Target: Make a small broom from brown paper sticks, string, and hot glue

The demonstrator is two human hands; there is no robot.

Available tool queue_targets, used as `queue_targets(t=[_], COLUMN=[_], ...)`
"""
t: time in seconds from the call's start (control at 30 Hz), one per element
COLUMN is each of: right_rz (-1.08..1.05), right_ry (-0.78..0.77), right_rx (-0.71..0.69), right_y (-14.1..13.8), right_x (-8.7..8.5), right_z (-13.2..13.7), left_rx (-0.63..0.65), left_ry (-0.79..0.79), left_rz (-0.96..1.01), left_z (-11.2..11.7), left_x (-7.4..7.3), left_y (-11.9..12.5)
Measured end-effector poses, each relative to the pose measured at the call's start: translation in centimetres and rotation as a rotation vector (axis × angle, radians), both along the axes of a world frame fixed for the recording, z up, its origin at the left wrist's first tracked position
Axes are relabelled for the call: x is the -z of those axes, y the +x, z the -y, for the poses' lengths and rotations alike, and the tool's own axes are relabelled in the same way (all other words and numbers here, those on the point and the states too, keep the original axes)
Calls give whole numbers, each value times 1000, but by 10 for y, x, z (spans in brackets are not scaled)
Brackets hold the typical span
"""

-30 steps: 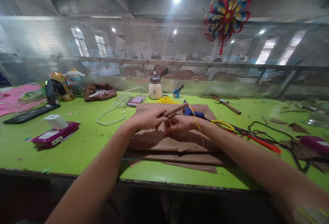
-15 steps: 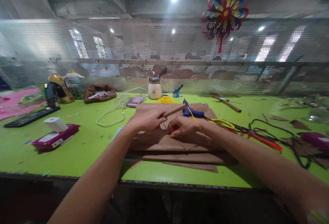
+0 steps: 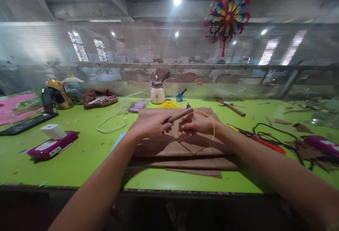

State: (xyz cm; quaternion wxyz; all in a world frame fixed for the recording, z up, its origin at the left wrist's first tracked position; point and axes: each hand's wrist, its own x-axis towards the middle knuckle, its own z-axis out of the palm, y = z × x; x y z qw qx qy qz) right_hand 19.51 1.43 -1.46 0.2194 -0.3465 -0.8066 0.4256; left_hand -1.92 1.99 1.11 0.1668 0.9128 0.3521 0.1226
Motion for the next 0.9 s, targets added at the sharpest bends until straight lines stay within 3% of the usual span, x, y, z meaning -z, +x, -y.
queue_targets(t=[0.07,0.13,0.23,0.47,0.6,0.73,0.9], right_rz=[-134,-205,-249,-151,-131,-188,-91], right_ry=[-180,-244,-234,-279,-337,-244,-221], right_rx=[28,72,143,-57,-7,31,92], right_y=[4,5,6,-7,-12,10,52], right_x=[4,8,12,8,7,-3,-18], right_z=[1,0,-2,8,12,8,18], left_rx=[13,9,1,42,43,5,-46], left_ry=[-29,-77,-117,81,64,31,39], left_rz=[5,-13,-51,104,84,4,-84], left_z=[3,6,8,11,13,11,16], left_x=[-1,-2,-5,-12,-13,-11,-8], left_y=[1,1,1,3,3,1,7])
